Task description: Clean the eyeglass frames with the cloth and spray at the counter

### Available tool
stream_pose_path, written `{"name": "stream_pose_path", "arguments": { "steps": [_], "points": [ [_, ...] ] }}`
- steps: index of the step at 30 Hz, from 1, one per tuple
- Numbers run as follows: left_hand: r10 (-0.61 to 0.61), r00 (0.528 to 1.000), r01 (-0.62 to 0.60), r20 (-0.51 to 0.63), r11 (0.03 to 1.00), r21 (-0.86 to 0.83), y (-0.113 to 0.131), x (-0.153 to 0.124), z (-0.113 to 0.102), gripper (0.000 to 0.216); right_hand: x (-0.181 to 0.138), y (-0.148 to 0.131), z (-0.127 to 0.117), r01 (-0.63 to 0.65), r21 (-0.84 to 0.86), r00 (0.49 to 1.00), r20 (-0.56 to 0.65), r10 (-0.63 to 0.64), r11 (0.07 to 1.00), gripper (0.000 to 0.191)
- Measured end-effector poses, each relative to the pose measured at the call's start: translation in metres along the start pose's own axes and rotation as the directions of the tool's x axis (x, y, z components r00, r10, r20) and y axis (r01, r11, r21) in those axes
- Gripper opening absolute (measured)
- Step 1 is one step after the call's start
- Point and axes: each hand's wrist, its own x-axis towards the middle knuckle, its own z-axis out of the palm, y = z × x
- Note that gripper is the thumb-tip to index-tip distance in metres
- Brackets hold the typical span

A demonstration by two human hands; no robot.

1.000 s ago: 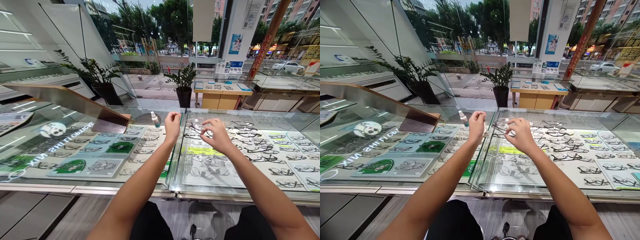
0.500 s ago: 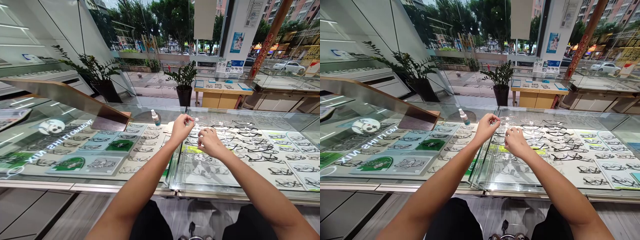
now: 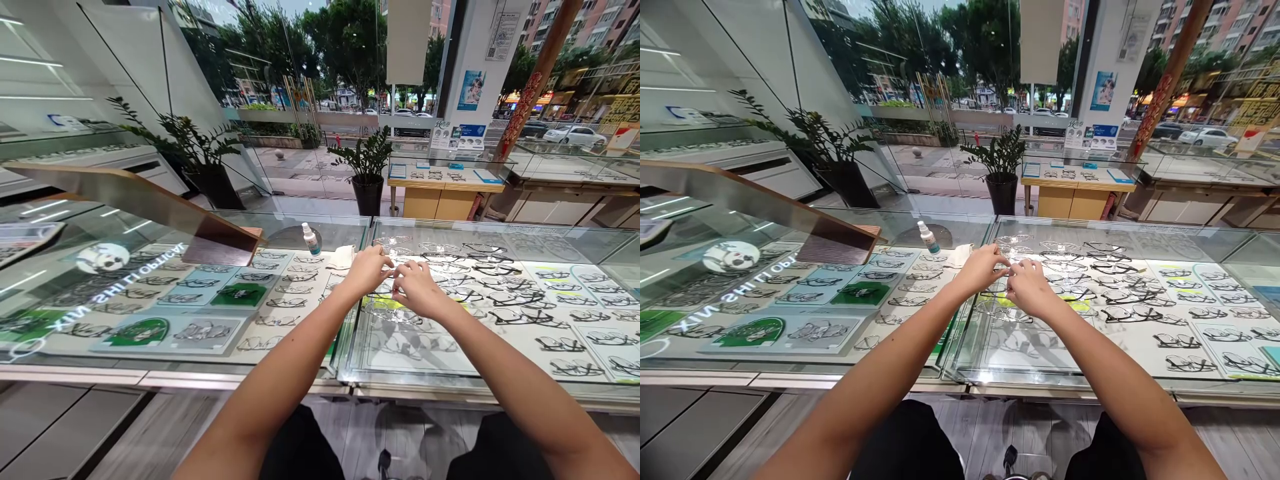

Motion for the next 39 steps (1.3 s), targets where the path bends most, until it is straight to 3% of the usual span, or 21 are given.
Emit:
{"name": "stream_pose_path", "arguments": {
  "steps": [3, 6, 9, 14, 17, 20, 22, 24, 26, 28, 32, 39],
  "points": [
    [0.007, 1.000, -0.007, 0.010, 1.000, 0.011, -0.002, 0.001, 0.003, 0.022, -0.001, 0.002, -0.003, 0.013, 0.062, 0.998, -0.057, -0.009, 0.998, 0.012],
    [0.018, 1.000, -0.018, 0.004, 1.000, -0.002, -0.004, 0.003, 0.006, 0.021, -0.002, 0.007, -0.010, 0.008, 0.172, 0.969, -0.245, 0.035, 0.985, 0.014],
    [0.022, 1.000, -0.022, -0.002, 1.000, -0.020, -0.004, 0.005, 0.009, 0.021, -0.004, 0.013, -0.018, -0.009, 0.291, 0.885, -0.444, 0.143, 0.957, 0.012],
    [0.041, 0.999, -0.043, -0.023, 0.995, -0.090, -0.003, 0.005, 0.008, 0.020, -0.005, 0.021, -0.027, 0.012, 0.384, 0.740, -0.624, 0.250, 0.923, 0.017],
    [-0.014, 0.997, -0.009, -0.082, 0.962, -0.273, -0.002, 0.004, 0.004, 0.019, -0.008, 0.022, -0.031, 0.044, 0.398, 0.646, -0.711, 0.278, 0.916, 0.019],
    [-0.172, 0.975, 0.054, -0.142, 0.801, -0.596, -0.001, 0.005, -0.001, 0.016, -0.009, 0.020, -0.033, 0.082, 0.399, 0.586, -0.761, 0.280, 0.913, 0.022],
    [-0.280, 0.952, 0.064, -0.128, 0.586, -0.808, 0.000, 0.006, -0.003, 0.016, -0.009, 0.019, -0.032, 0.096, 0.397, 0.598, -0.756, 0.266, 0.913, 0.022],
    [-0.329, 0.943, 0.065, -0.052, 0.337, -0.939, 0.002, 0.007, -0.005, 0.019, -0.009, 0.017, -0.029, 0.102, 0.404, 0.643, -0.724, 0.250, 0.909, 0.021],
    [-0.321, 0.947, 0.072, 0.028, 0.125, -0.990, 0.004, 0.006, -0.007, 0.026, -0.007, 0.015, -0.027, 0.108, 0.428, 0.694, -0.679, 0.241, 0.897, 0.019],
    [-0.290, 0.954, 0.078, 0.081, -0.020, -0.997, 0.007, 0.004, -0.009, 0.035, -0.006, 0.015, -0.025, 0.112, 0.474, 0.730, -0.636, 0.251, 0.873, 0.019],
    [-0.234, 0.964, 0.100, 0.130, -0.138, -0.985, 0.012, 0.000, -0.015, 0.044, -0.005, 0.014, -0.027, 0.148, 0.635, 0.768, -0.557, 0.316, 0.758, 0.023],
    [-0.181, 0.973, 0.119, 0.144, -0.143, -0.983, 0.014, -0.004, -0.019, 0.047, -0.003, 0.016, -0.032, 0.199, 0.867, 0.865, -0.375, 0.334, 0.457, 0.027]
  ]
}}
